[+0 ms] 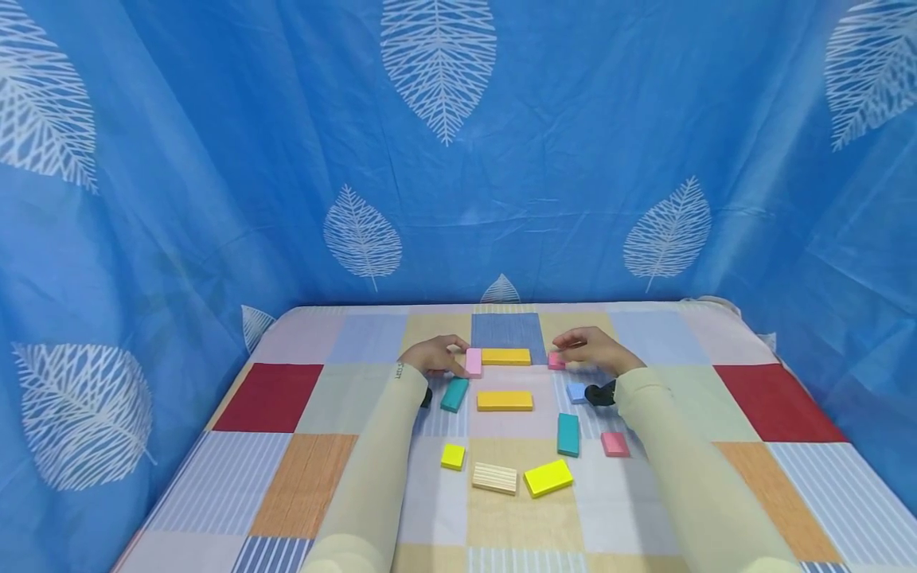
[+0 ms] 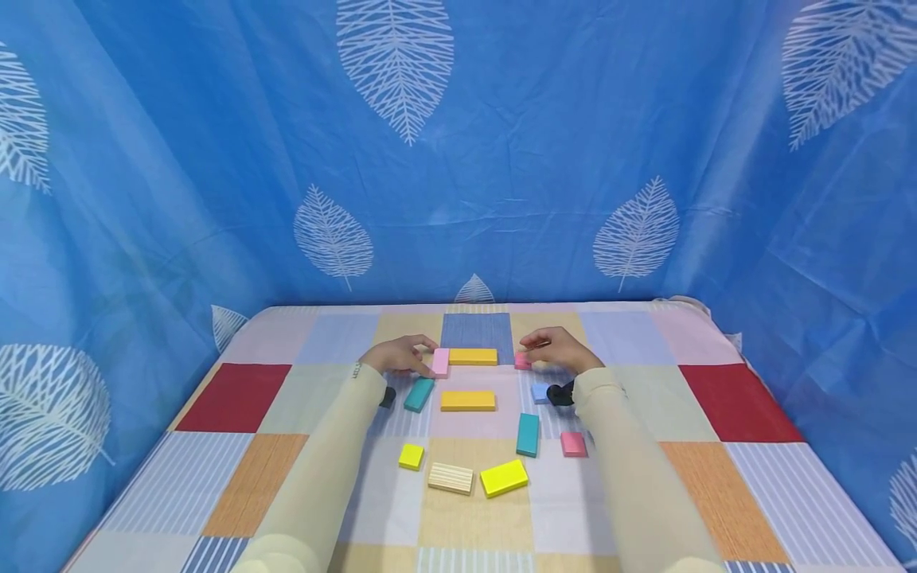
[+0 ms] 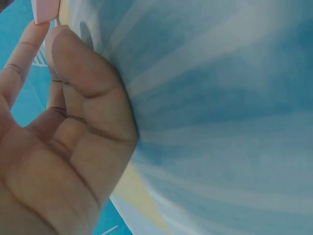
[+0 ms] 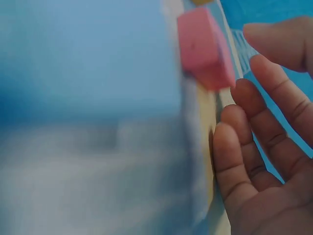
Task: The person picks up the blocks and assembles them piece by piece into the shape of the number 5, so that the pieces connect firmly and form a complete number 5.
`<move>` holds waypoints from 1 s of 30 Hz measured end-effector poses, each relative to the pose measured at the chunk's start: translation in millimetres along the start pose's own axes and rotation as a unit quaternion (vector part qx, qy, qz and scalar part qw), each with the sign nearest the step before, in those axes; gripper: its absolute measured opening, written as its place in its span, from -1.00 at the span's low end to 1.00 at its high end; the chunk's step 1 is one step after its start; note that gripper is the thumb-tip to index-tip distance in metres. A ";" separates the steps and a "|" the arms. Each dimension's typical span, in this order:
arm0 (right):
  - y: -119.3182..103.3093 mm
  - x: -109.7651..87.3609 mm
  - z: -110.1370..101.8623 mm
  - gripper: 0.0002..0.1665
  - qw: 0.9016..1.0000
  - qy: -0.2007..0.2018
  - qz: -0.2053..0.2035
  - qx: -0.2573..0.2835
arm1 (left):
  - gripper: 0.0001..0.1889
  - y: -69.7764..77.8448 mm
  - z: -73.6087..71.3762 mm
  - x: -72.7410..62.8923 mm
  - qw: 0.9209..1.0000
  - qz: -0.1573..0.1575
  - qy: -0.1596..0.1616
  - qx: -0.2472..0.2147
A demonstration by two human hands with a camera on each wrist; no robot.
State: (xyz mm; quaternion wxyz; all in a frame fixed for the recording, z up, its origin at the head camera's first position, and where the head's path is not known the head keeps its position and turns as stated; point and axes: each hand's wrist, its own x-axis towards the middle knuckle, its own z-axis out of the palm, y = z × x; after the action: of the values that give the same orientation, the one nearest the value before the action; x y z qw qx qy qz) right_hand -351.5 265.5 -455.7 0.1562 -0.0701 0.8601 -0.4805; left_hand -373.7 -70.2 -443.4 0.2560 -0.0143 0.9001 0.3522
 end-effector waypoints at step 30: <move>-5.3 -6.2 -0.5 -0.66 0.997 0.008 0.028 -0.075 | -0.38 0.3 1.8 -3.6 1.000 -0.018 0.016 -0.018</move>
State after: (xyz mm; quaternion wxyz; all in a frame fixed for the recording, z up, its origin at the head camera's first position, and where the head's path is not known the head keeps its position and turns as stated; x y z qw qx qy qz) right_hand -346.0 264.8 -449.7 0.1570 -0.0536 0.8964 -0.4110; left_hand -369.8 -69.3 -442.6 0.2477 -0.0408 0.8973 0.3631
